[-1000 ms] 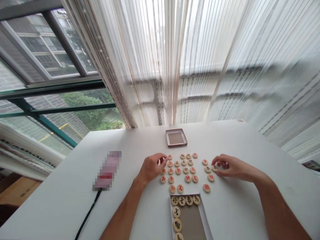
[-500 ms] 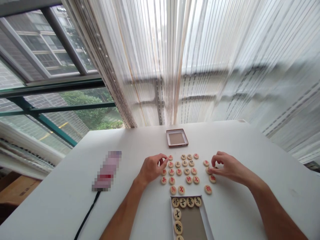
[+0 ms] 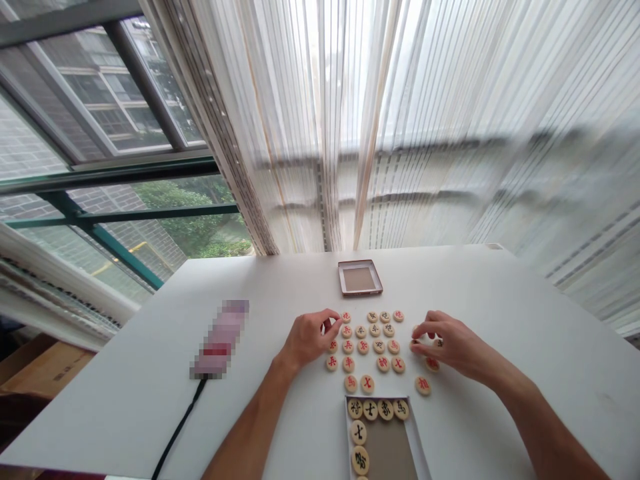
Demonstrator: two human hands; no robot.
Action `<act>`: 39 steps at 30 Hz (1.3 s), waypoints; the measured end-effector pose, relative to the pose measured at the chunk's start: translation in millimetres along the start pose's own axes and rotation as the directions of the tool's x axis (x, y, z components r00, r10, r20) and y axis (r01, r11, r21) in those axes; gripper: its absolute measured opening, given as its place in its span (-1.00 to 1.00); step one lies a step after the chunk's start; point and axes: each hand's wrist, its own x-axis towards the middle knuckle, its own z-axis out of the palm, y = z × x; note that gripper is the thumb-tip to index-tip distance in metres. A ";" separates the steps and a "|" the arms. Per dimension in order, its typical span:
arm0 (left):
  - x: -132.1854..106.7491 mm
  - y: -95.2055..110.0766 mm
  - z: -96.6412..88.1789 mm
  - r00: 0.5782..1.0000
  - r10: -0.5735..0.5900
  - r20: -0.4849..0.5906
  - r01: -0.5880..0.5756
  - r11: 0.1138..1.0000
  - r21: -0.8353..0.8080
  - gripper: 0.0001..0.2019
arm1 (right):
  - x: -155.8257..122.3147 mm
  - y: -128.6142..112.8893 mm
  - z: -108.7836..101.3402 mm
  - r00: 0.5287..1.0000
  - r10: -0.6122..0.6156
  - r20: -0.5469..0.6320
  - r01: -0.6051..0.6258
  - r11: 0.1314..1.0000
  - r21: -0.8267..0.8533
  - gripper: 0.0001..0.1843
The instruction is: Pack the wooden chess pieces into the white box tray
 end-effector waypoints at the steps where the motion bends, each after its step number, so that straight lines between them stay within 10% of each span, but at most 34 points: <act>1: 0.0 -0.2 0.2 1.000 0.000 0.001 0.000 1.000 -0.002 -0.82 | -0.6 -1.3 0.4 1.000 -0.007 0.013 0.007 1.000 0.006 -0.75; 35: -2.1 10.4 8.9 0.999 0.046 0.029 -0.043 0.995 -0.095 -0.79 | 4.5 7.3 14.8 0.999 0.006 0.035 -0.011 0.991 0.130 -0.67; 39: -2.9 16.5 10.2 0.997 0.069 0.033 -0.064 0.987 -0.145 -0.81 | 3.6 -3.5 9.2 0.990 -0.119 -0.071 0.126 0.986 0.108 -0.67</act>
